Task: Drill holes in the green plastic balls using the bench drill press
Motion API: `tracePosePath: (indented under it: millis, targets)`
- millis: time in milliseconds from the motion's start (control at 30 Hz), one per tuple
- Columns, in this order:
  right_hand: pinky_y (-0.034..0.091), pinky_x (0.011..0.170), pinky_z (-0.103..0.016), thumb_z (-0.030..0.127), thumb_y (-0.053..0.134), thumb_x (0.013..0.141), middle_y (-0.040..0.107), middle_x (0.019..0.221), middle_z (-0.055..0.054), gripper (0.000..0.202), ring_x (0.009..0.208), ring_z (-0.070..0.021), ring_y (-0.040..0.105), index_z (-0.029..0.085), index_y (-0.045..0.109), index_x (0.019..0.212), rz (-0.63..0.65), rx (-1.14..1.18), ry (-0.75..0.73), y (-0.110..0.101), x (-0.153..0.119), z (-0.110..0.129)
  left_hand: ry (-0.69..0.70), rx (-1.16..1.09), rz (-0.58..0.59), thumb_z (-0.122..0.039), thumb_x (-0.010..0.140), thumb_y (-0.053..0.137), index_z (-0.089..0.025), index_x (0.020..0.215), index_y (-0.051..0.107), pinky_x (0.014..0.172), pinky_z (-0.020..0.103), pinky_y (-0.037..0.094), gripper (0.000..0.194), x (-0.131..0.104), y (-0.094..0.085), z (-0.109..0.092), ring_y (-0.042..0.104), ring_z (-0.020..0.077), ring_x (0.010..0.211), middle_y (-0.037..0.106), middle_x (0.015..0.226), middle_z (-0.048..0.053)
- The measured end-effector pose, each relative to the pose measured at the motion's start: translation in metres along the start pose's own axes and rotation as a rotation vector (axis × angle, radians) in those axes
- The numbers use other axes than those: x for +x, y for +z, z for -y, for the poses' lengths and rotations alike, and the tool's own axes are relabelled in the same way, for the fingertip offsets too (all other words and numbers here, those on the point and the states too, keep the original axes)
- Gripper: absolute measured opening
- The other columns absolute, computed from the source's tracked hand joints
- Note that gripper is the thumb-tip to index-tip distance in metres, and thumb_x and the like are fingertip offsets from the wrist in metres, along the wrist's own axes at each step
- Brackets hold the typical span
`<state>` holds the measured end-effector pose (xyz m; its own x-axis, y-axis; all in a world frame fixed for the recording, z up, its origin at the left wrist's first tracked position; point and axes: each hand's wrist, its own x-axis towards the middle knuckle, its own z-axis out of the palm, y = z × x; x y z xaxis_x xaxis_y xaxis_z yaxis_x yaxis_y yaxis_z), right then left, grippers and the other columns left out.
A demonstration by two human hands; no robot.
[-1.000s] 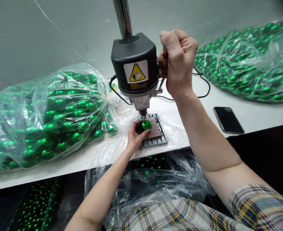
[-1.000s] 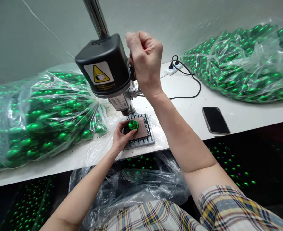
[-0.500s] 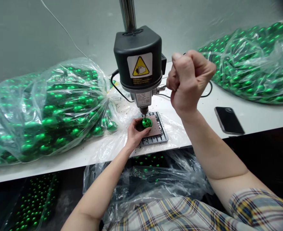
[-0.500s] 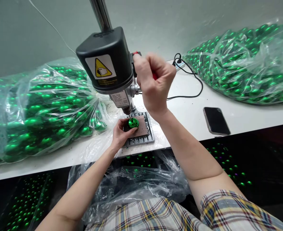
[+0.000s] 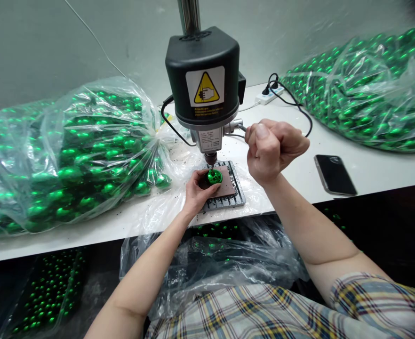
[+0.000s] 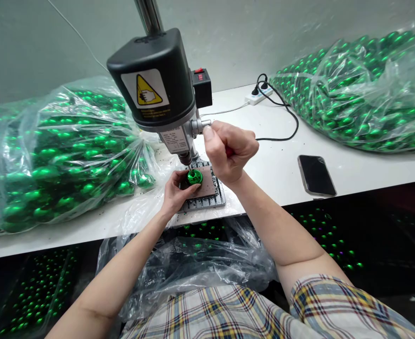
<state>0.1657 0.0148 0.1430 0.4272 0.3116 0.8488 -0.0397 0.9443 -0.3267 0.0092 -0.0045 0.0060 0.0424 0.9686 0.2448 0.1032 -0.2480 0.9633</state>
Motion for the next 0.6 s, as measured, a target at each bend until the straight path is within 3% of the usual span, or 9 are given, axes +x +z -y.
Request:
tracePosePath:
  millis: [267,333,433,533,600]
  targets:
    - [0.021,0.048,-0.032,0.033,0.063,0.08,0.021,0.041,0.005,0.059,0.038,-0.0084,0.019,0.02,0.017,0.047,0.016,-0.04,0.006,-0.011,-0.02,-0.004,0.013,0.009,-0.006,-0.032,0.068,0.088,-0.018,0.111,0.063,0.097,0.039,0.054,0.052,-0.001,0.0,0.004,0.069,0.0227,0.103,0.072,0.11,0.009]
    - [0.018,0.046,-0.032,0.034,0.063,0.08,0.022,0.04,0.006,0.057,0.036,-0.0077,0.018,0.02,0.018,0.047,-0.028,-0.03,0.009,-0.005,-0.012,0.0,0.015,0.011,-0.019,-0.031,0.068,0.088,-0.018,0.11,0.063,0.097,0.039,0.054,0.051,0.0,0.002,0.004,0.069,0.0225,0.103,0.072,0.109,0.008]
    - [0.018,0.043,-0.03,0.031,0.064,0.084,0.025,0.041,0.007,0.05,0.036,-0.0078,0.02,0.022,0.027,0.051,-0.128,-0.016,0.063,0.014,0.021,0.009,-0.007,0.043,-0.061,-0.03,0.066,0.088,-0.018,0.106,0.063,0.091,0.038,0.055,0.048,0.001,0.006,-0.004,0.068,0.022,0.098,0.072,0.104,0.007]
    - [0.018,0.039,-0.031,0.023,0.066,0.085,0.032,0.045,0.006,0.045,0.037,-0.0096,0.025,0.024,0.036,0.052,0.01,-0.04,0.399,0.034,0.065,0.012,-0.014,0.154,-0.134,-0.027,0.068,0.083,-0.018,0.103,0.061,0.083,0.035,0.054,0.043,-0.01,0.003,-0.026,0.066,0.0211,0.091,0.07,0.099,0.007]
    - [0.014,0.037,-0.031,0.014,0.059,0.087,0.027,0.045,0.006,0.046,0.037,-0.0099,0.021,0.024,0.033,0.05,0.001,-0.055,0.58,0.041,0.086,0.009,0.006,0.274,-0.037,-0.026,0.069,0.081,-0.019,0.104,0.06,0.079,0.034,0.053,0.041,-0.03,-0.007,-0.045,0.066,0.0215,0.088,0.069,0.099,0.007]
